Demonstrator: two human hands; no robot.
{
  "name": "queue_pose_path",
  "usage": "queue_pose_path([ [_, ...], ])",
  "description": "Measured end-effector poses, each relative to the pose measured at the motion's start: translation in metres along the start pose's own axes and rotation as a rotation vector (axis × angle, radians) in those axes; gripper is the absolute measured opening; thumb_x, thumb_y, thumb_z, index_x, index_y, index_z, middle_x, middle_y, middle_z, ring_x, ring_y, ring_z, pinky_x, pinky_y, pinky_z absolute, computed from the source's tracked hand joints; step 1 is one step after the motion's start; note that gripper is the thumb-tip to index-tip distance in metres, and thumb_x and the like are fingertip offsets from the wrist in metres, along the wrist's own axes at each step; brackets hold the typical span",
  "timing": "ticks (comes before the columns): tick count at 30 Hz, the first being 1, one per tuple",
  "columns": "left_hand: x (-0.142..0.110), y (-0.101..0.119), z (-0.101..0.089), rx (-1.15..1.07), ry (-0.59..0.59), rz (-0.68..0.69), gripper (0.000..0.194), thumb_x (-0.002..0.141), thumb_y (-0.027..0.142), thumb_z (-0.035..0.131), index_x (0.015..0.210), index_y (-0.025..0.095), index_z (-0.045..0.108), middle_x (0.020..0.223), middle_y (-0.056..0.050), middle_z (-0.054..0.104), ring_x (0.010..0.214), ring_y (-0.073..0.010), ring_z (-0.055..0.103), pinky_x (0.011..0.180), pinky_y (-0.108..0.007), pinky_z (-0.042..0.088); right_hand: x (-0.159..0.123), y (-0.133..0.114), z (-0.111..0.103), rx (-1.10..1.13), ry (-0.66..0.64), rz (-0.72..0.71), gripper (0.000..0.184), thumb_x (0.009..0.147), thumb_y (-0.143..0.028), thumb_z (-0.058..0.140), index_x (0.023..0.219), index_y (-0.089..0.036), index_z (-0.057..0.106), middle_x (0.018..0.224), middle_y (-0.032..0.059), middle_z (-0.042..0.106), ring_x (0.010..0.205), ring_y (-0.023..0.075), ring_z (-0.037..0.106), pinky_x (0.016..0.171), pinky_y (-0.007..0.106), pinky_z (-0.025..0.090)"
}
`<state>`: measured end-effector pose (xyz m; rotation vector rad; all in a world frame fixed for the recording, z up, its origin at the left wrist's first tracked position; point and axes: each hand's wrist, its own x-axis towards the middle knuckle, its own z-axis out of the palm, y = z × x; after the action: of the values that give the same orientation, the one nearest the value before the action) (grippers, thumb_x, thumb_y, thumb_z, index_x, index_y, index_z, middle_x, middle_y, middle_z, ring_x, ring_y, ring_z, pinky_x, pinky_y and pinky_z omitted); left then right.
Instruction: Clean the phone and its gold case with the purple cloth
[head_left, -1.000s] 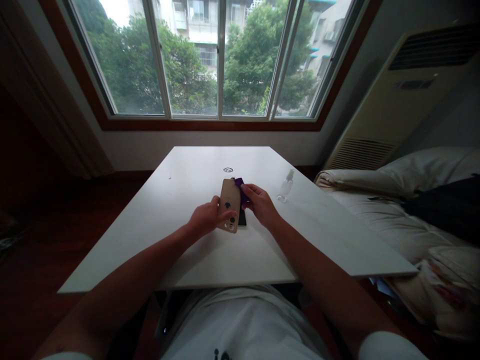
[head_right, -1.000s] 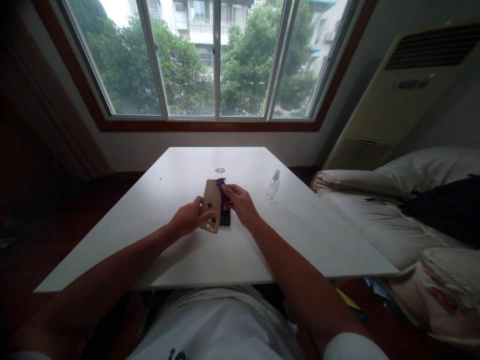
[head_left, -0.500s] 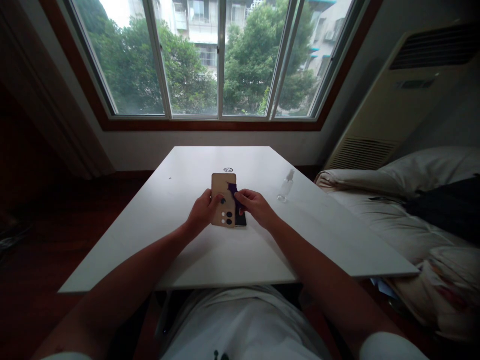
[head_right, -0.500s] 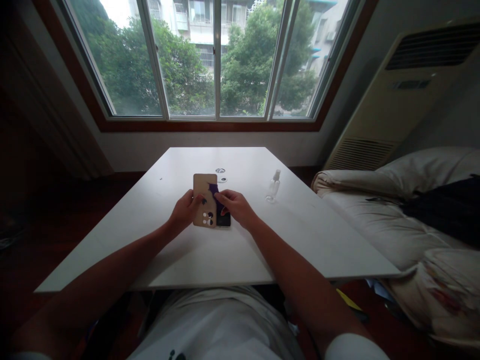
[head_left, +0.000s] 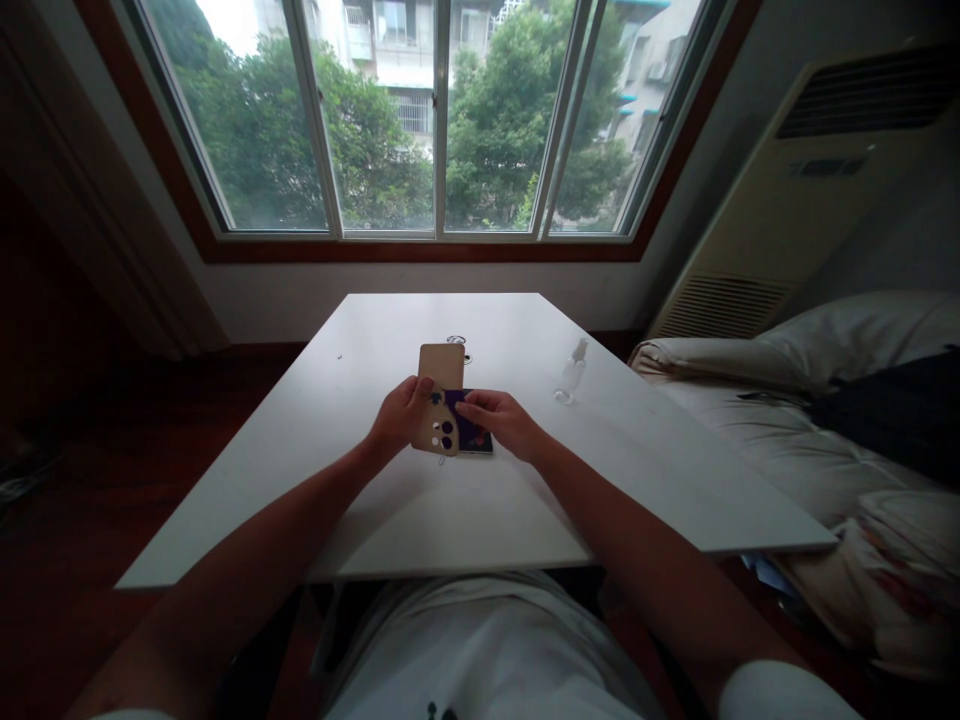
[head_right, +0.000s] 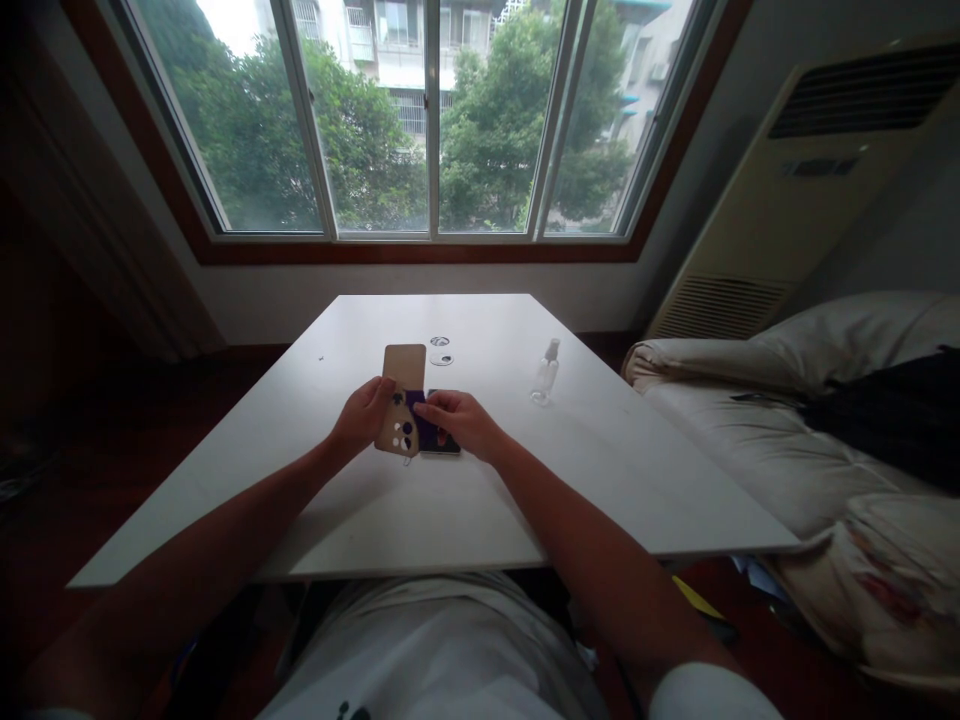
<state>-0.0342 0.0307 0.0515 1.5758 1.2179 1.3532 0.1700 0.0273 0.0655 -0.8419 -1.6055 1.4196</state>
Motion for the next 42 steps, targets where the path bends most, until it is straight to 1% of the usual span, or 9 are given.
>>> queue_pose_path([
  [7,-0.009,0.002,0.007,0.044,-0.189,-0.006,0.054,0.092,0.068,0.051,0.098,0.018,0.066,0.089,-0.007,0.074,0.077,-0.022,0.068,0.063,-0.028,0.049,0.007,-0.011,-0.013,0.218,0.339,-0.142,0.038,0.079,-0.053,0.079,0.081,-0.017,0.067,0.067,-0.0019,0.059,0.053,0.008,0.049,0.043,0.019,0.039],
  [10,-0.011,0.002,0.009,0.054,-0.201,-0.008,0.054,0.092,0.069,0.05,0.098,0.018,0.066,0.091,-0.008,0.075,0.079,-0.0231,0.069,0.063,-0.028,0.049,0.008,-0.013,-0.017,0.256,0.354,-0.14,0.039,0.079,-0.053,0.079,0.079,-0.017,0.066,0.065,-0.0025,0.057,0.051,0.0072,0.047,0.042,0.019,0.038],
  [14,-0.009,0.002,0.008,0.004,-0.128,-0.014,0.054,0.092,0.069,0.049,0.097,0.018,0.066,0.09,-0.008,0.075,0.078,-0.0219,0.068,0.064,-0.029,0.049,0.007,-0.007,-0.012,0.235,0.238,-0.086,0.039,0.079,-0.054,0.08,0.083,-0.017,0.067,0.071,-0.0013,0.062,0.055,0.0089,0.053,0.044,0.02,0.044],
  [20,0.002,-0.002,-0.001,-0.055,0.068,-0.02,0.058,0.091,0.072,0.048,0.089,0.016,0.065,0.081,-0.007,0.071,0.069,-0.0185,0.064,0.057,-0.026,0.046,0.0,0.002,0.005,0.055,-0.123,0.086,0.04,0.078,-0.051,0.081,0.087,-0.015,0.066,0.075,0.0023,0.07,0.054,0.0098,0.058,0.046,0.02,0.046],
  [24,0.005,-0.005,-0.003,-0.059,0.047,-0.019,0.059,0.09,0.073,0.049,0.083,0.016,0.063,0.074,-0.005,0.066,0.062,-0.0158,0.059,0.053,-0.025,0.043,-0.004,0.002,0.009,0.012,-0.234,0.103,0.04,0.079,-0.049,0.081,0.085,-0.014,0.064,0.072,0.0025,0.069,0.051,0.0084,0.055,0.046,0.019,0.042],
  [26,0.004,-0.005,-0.002,-0.094,-0.003,-0.035,0.059,0.09,0.073,0.049,0.083,0.016,0.062,0.073,-0.004,0.066,0.061,-0.0154,0.059,0.053,-0.025,0.044,-0.004,0.002,0.009,0.032,-0.185,0.084,0.04,0.079,-0.05,0.081,0.082,-0.014,0.063,0.067,0.0008,0.066,0.05,0.0081,0.053,0.045,0.019,0.041],
  [30,0.0,-0.003,0.003,-0.167,-0.126,-0.074,0.057,0.089,0.072,0.052,0.091,0.016,0.065,0.08,-0.006,0.071,0.067,-0.0185,0.064,0.06,-0.028,0.05,0.001,0.001,0.003,0.067,0.033,0.01,0.042,0.079,-0.054,0.079,0.081,-0.015,0.064,0.068,0.0003,0.064,0.051,0.0093,0.052,0.044,0.021,0.042],
  [35,-0.007,0.003,0.007,-0.087,-0.245,-0.084,0.058,0.09,0.071,0.051,0.095,0.016,0.068,0.089,-0.009,0.075,0.076,-0.0222,0.069,0.063,-0.029,0.051,0.006,-0.006,-0.01,0.2,0.291,-0.073,0.044,0.078,-0.058,0.078,0.083,-0.017,0.066,0.067,-0.0011,0.06,0.051,0.0083,0.048,0.041,0.019,0.038],
  [42,-0.009,0.003,0.008,-0.041,-0.221,-0.071,0.059,0.091,0.071,0.049,0.095,0.015,0.067,0.087,-0.009,0.075,0.075,-0.0219,0.069,0.062,-0.029,0.05,0.006,-0.007,-0.011,0.274,0.241,-0.056,0.044,0.077,-0.059,0.079,0.085,-0.018,0.064,0.07,-0.0017,0.062,0.051,0.008,0.05,0.042,0.019,0.041],
])
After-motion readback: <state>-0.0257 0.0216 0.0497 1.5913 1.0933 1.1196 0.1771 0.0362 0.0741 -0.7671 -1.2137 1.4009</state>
